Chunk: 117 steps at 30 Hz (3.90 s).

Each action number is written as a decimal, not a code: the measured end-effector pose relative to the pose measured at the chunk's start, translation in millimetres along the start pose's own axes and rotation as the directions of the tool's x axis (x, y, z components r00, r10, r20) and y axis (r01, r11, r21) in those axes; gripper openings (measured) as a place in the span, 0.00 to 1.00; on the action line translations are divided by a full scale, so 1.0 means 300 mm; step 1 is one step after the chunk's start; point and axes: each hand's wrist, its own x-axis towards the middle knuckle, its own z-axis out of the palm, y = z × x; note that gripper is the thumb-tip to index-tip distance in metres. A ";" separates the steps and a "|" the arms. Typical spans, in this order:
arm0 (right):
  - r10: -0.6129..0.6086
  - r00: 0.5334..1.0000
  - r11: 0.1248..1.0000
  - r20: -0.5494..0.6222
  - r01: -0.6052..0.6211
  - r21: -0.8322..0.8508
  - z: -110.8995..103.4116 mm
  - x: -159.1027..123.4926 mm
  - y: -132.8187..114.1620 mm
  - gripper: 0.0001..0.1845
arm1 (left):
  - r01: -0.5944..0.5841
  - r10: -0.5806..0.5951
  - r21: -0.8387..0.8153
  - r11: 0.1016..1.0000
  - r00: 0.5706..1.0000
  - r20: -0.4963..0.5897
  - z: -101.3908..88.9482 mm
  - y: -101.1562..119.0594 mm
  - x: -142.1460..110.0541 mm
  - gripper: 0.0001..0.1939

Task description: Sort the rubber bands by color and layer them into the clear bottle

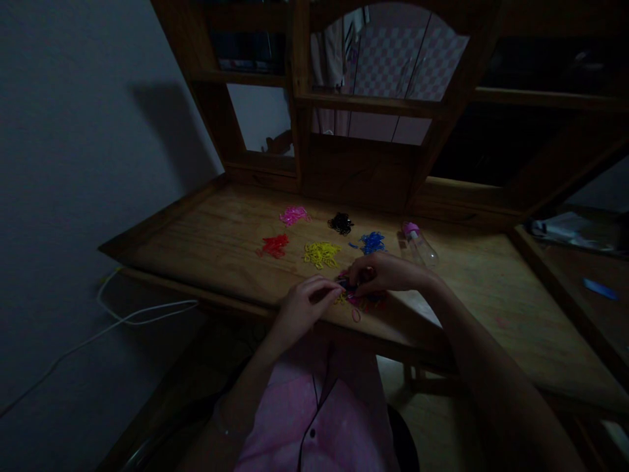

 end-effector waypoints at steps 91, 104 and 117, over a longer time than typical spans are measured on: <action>0.147 0.798 0.830 -0.584 0.222 0.512 -0.037 0.001 0.005 0.16 | 0.283 -0.324 -0.445 0.850 0.946 -0.018 -0.028 -0.027 0.021 0.21; 0.182 0.752 0.821 -0.633 0.238 0.519 -0.041 0.006 0.040 0.17 | 0.162 -0.193 -0.132 0.978 0.942 -0.275 -0.122 -0.056 0.116 0.15; 0.196 0.768 0.830 -0.609 0.200 0.520 -0.037 0.004 0.042 0.15 | -0.064 0.122 0.376 0.925 0.983 -0.134 -0.240 -0.093 0.377 0.07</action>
